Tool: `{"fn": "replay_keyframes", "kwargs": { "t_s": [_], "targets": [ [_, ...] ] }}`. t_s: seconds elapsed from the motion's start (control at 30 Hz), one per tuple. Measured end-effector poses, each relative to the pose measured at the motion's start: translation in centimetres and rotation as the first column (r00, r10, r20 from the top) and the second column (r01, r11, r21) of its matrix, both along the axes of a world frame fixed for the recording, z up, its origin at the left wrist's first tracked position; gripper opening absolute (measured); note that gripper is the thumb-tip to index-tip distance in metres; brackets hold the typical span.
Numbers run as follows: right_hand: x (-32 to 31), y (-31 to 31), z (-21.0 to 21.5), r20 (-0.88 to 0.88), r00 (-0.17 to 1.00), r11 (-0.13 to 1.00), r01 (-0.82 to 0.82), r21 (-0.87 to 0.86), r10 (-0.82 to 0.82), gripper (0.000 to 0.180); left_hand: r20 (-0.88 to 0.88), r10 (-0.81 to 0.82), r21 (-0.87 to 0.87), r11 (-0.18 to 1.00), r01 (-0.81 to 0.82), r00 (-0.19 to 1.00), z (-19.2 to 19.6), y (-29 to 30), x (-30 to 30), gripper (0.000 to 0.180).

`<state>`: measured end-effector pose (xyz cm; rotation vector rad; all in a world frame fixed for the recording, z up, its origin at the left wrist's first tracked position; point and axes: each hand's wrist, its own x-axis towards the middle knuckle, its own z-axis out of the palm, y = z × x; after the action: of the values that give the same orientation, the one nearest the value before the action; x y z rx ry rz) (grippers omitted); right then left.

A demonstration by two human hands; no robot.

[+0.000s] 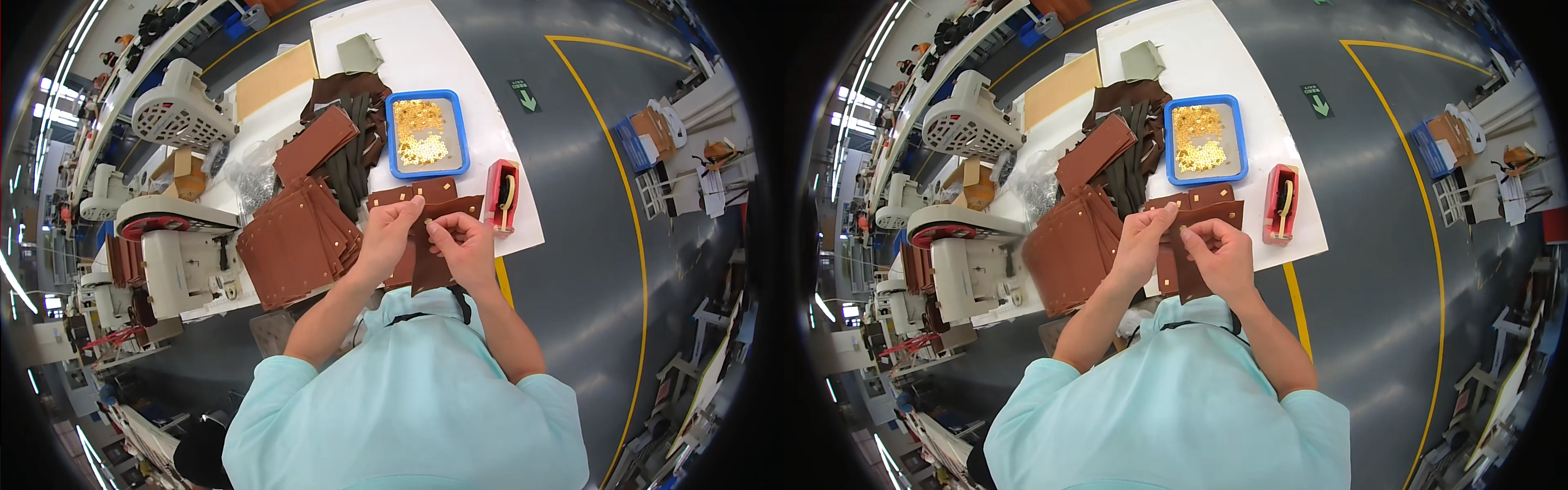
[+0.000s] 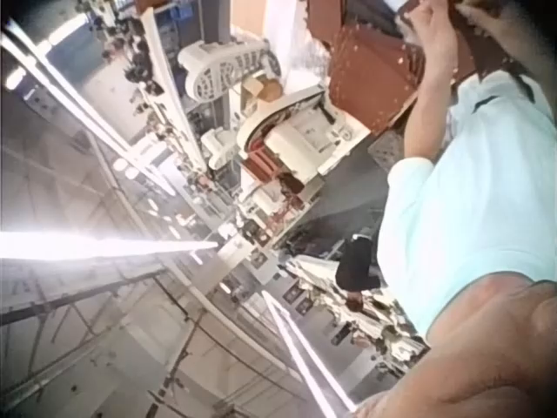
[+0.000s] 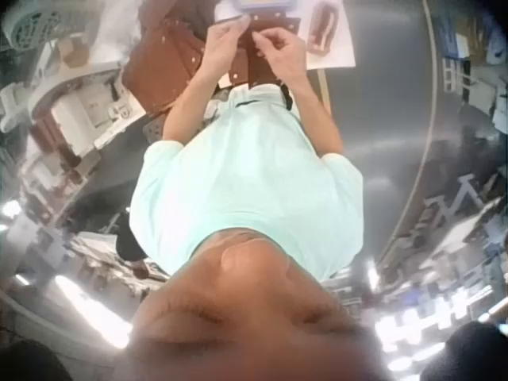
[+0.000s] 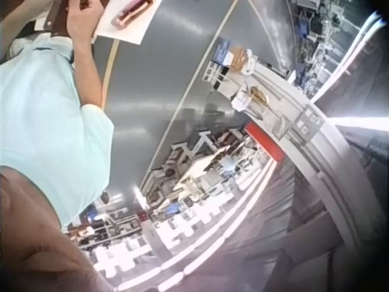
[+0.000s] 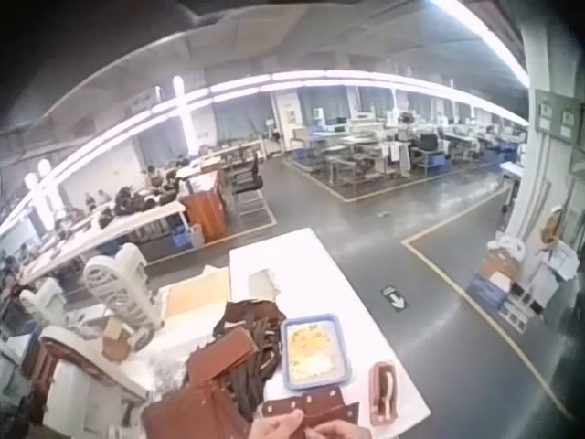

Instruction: Inserting metal rivets or studs into pre-punched holes in leather bag components.

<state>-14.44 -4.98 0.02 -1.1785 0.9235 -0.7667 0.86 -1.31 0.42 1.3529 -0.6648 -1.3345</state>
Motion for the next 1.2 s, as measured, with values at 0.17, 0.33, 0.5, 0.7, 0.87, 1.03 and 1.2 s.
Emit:
{"fn": "replay_keyframes", "kwargs": {
  "t_s": [0.17,0.33,0.5,0.7,0.87,1.03,1.2],
  "targets": [
    [0.4,0.0,-0.2,0.006,0.999,0.999,0.033,0.004,-0.033,0.015,-0.079,-0.026,-0.034,0.999,0.023,0.997,0.5,0.5,-0.1,0.039],
    [0.4,-0.2,-0.5,0.018,0.999,0.999,0.036,-0.014,-0.035,0.015,-0.022,-0.049,-0.031,0.998,0.048,0.999,-0.1,0.6,0.0,0.039],
    [0.4,-0.3,-0.5,-0.003,0.999,0.999,0.031,-0.037,-0.032,0.014,0.024,-0.061,-0.038,0.997,0.062,0.998,0.1,0.6,-0.1,0.038],
    [0.7,-0.7,-0.7,-0.043,0.998,0.998,0.054,-0.043,-0.056,0.015,0.089,-0.055,-0.134,0.989,0.067,0.994,0.3,0.6,-0.6,0.037],
    [0.7,-1.4,-0.8,-0.252,0.967,0.996,0.021,-0.083,-0.041,0.019,0.233,0.096,-0.175,0.983,-0.055,0.968,1.4,0.5,-1.3,0.037],
    [-1.1,-2.2,-0.7,-0.25,0.968,0.998,0.011,-0.056,-0.025,0.021,0.193,0.076,-0.089,0.994,-0.06,0.978,-1.7,-0.1,0.4,0.034],
    [-7.5,-5.9,-6.3,-0.215,0.854,0.88,0.458,-0.126,-0.475,0.017,0.451,0.228,-0.214,0.966,-0.143,0.863,-1.7,-0.7,1.4,0.027]
  ]
}}
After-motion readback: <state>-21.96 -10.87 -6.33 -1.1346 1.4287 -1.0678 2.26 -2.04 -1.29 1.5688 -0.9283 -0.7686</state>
